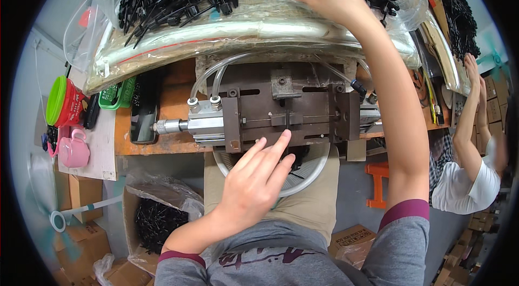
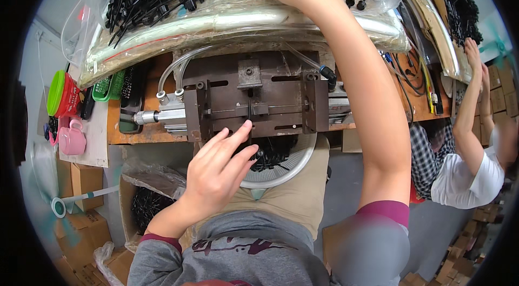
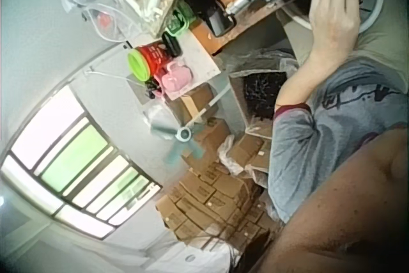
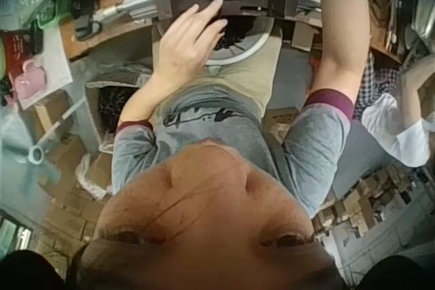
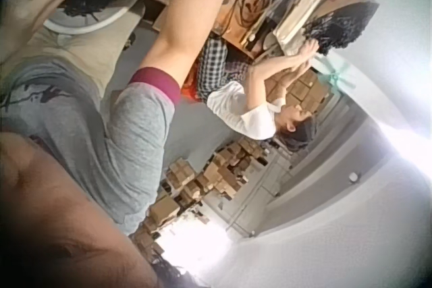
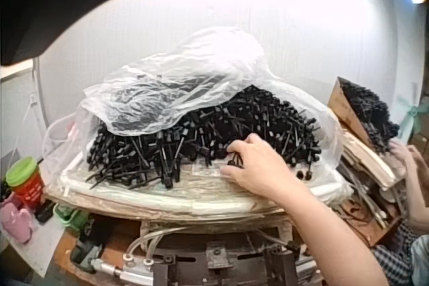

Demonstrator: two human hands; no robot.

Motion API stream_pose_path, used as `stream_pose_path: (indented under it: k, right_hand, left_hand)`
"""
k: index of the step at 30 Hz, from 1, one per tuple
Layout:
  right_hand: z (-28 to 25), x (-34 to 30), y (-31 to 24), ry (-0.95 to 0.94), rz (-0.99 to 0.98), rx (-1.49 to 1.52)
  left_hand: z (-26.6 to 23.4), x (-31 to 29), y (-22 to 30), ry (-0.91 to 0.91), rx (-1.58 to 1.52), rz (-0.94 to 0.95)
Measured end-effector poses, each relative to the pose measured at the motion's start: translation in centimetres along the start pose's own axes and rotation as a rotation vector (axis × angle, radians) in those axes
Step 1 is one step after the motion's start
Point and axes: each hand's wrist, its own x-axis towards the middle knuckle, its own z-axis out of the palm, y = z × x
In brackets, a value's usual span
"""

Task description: Assembling small black plastic connector components using a pneumatic machine.

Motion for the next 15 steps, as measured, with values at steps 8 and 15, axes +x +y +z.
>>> stream_pose_path:
  k: [8, 15]
  right_hand:
    - [-2.3, -3.6, 0.2, -0.191, 0.089, 0.354]
    - [-8.1, -7.0, -1.6, -0.23, 0.353, 0.973]
  left_hand:
    - [1.8, 0.4, -0.4, -0.014, 0.203, 0.008]
    - [1.4, 1.4, -0.6, -0.056, 0.191, -0.024]
